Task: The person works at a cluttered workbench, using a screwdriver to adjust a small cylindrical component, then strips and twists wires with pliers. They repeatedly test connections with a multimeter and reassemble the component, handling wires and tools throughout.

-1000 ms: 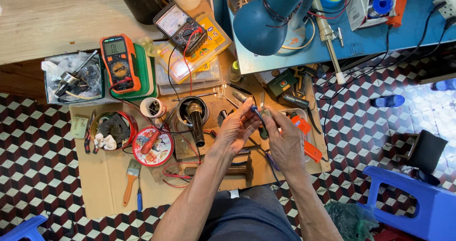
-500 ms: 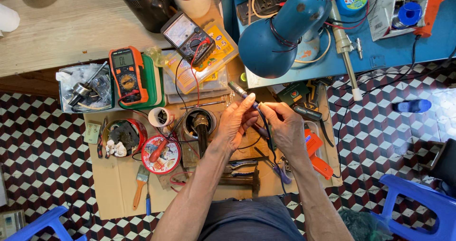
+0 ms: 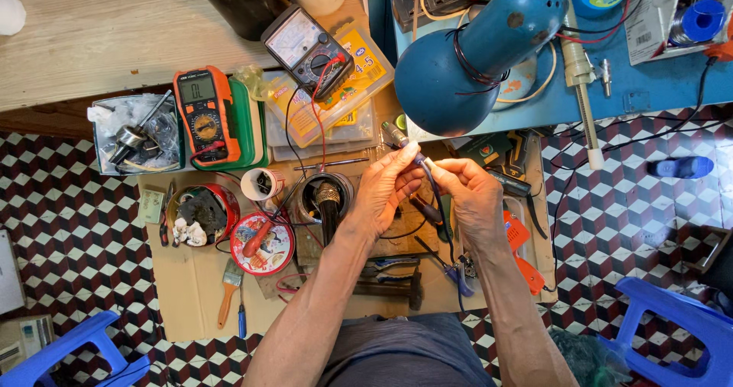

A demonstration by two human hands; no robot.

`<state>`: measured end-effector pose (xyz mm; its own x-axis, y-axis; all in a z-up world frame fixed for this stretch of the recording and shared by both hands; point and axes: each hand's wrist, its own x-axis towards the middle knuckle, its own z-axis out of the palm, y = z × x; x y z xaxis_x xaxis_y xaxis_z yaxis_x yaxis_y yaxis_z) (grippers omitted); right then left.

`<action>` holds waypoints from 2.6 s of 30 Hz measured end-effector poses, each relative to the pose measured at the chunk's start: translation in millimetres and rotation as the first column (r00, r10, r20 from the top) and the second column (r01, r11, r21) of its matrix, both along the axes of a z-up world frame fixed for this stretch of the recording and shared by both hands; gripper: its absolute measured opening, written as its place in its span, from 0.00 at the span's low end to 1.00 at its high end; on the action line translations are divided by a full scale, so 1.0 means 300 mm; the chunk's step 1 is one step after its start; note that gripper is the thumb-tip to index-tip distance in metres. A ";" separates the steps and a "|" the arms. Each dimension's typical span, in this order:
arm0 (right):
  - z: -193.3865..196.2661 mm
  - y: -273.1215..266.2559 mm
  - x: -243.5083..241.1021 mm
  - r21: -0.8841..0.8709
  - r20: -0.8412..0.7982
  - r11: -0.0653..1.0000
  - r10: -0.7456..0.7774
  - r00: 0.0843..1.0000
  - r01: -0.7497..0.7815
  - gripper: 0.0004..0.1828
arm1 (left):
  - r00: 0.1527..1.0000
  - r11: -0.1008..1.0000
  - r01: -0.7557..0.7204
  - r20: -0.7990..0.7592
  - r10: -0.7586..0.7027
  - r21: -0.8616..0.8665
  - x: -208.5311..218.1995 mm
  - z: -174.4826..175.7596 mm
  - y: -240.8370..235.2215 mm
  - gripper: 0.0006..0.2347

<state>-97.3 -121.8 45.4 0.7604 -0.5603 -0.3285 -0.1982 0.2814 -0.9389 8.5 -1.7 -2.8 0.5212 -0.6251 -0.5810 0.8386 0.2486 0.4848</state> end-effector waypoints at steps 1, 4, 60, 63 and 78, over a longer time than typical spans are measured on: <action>-0.012 -0.005 -0.001 0.028 0.008 1.000 -0.006 1.000 0.006 0.12 | 1.000 1.000 0.003 -0.007 -0.003 -0.001 -0.002 -0.001 0.000 0.10; -0.036 -0.015 -0.001 0.134 0.023 0.991 -0.022 1.000 0.019 0.11 | 1.000 1.000 0.007 -0.014 -0.007 -0.001 -0.003 -0.002 -0.002 0.10; -0.068 -0.018 -0.083 0.273 0.096 0.962 -0.001 0.995 -0.025 0.12 | 0.937 0.985 0.003 0.344 -0.063 0.173 -0.069 0.043 0.000 0.19; -0.044 -0.028 -0.100 0.334 0.090 0.943 -0.041 0.995 0.009 0.16 | 0.956 0.981 -0.026 0.292 -0.032 0.193 -0.064 0.032 -0.008 0.19; 0.005 0.053 -0.218 -0.273 0.099 0.960 0.093 0.991 -0.062 0.23 | 0.984 0.983 -0.180 0.008 0.180 0.035 -0.091 -0.036 0.027 0.07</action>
<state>-162.6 -106.0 46.9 0.8278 -0.5544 -0.0861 -0.1011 0.0035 -0.9949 -18.9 6.3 -13.6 0.6261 -0.4999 -0.5984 0.7794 0.3780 0.4997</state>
